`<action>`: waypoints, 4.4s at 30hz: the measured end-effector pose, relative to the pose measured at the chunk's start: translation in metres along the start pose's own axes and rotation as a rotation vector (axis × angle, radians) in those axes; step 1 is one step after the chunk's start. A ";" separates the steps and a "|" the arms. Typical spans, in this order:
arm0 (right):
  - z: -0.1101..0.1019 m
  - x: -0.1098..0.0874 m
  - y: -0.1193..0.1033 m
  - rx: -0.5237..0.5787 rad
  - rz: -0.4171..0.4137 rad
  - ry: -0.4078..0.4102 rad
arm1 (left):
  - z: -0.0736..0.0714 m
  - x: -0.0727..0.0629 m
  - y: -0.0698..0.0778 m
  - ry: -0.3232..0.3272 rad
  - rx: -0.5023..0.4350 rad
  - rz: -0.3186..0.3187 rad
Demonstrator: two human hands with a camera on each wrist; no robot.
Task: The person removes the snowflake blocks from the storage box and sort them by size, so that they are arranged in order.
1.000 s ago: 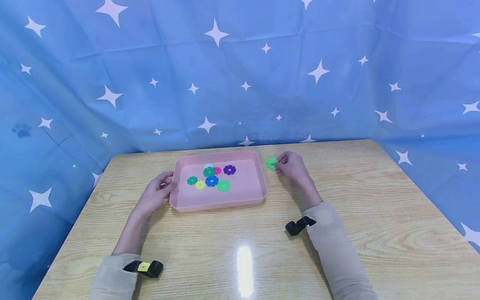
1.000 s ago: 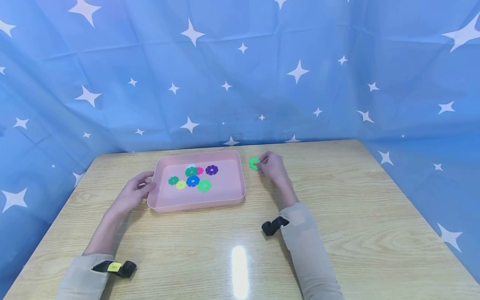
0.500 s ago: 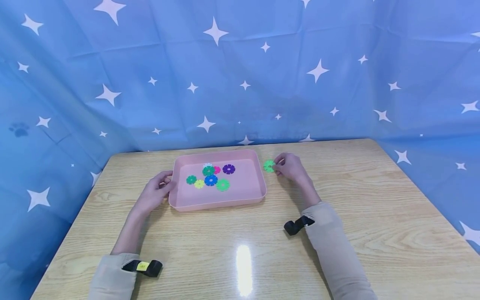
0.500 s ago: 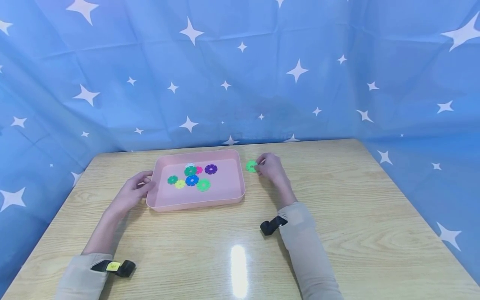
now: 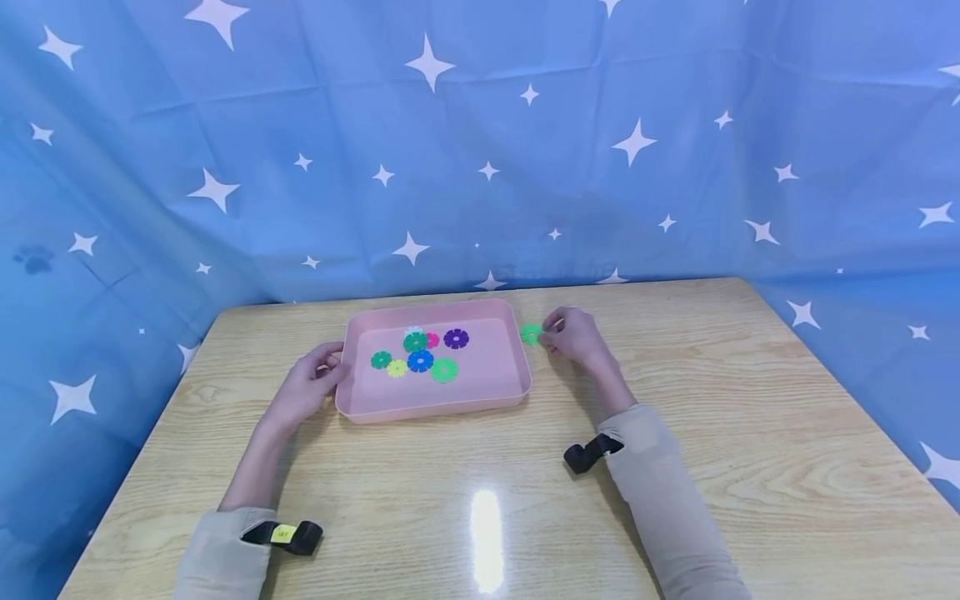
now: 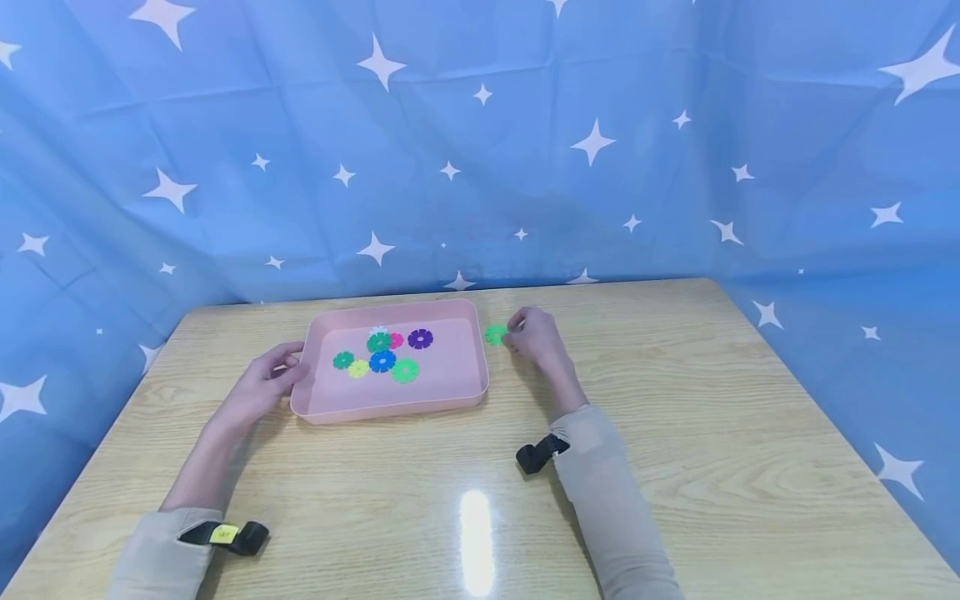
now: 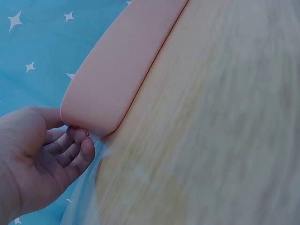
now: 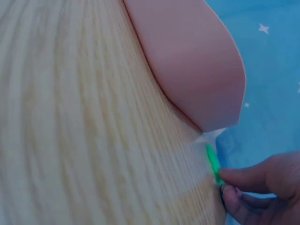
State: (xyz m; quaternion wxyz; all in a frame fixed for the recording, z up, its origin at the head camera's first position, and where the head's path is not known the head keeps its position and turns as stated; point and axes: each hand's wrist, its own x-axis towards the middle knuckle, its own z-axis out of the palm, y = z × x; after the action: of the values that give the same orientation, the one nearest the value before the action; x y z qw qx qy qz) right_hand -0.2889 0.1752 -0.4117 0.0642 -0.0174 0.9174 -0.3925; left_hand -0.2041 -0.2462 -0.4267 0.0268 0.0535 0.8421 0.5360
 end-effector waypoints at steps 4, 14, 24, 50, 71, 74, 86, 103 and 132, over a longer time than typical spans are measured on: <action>0.000 0.001 0.001 -0.003 -0.006 0.000 | -0.001 0.000 0.001 -0.005 -0.007 -0.001; -0.005 -0.001 0.000 0.031 -0.039 0.000 | 0.000 0.001 0.000 -0.001 0.020 0.001; -0.009 -0.005 -0.016 0.030 -0.104 0.068 | -0.001 -0.002 0.002 -0.007 0.009 -0.005; 0.005 -0.018 -0.053 0.066 -0.278 0.107 | -0.002 -0.001 0.003 -0.013 0.016 -0.003; 0.054 -0.025 -0.073 0.097 -0.310 -0.078 | -0.001 0.003 0.001 -0.014 0.012 -0.009; 0.062 -0.024 -0.075 0.058 -0.308 -0.110 | -0.001 0.003 0.001 -0.012 0.014 -0.010; 0.081 -0.022 -0.080 -0.011 -0.351 -0.221 | 0.000 0.001 -0.001 -0.012 0.002 0.000; 0.087 -0.024 -0.085 -0.048 -0.294 -0.275 | -0.001 0.000 0.000 -0.008 0.003 -0.004; 0.065 -0.022 -0.075 0.046 -0.393 -0.225 | -0.003 -0.002 0.002 -0.022 -0.057 -0.016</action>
State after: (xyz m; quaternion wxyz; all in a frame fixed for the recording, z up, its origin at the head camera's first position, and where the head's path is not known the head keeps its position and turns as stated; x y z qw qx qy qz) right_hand -0.2601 0.0789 -0.3995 0.0886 -0.2378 0.8742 -0.4140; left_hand -0.2028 -0.2479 -0.4240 0.0419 0.0520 0.8266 0.5588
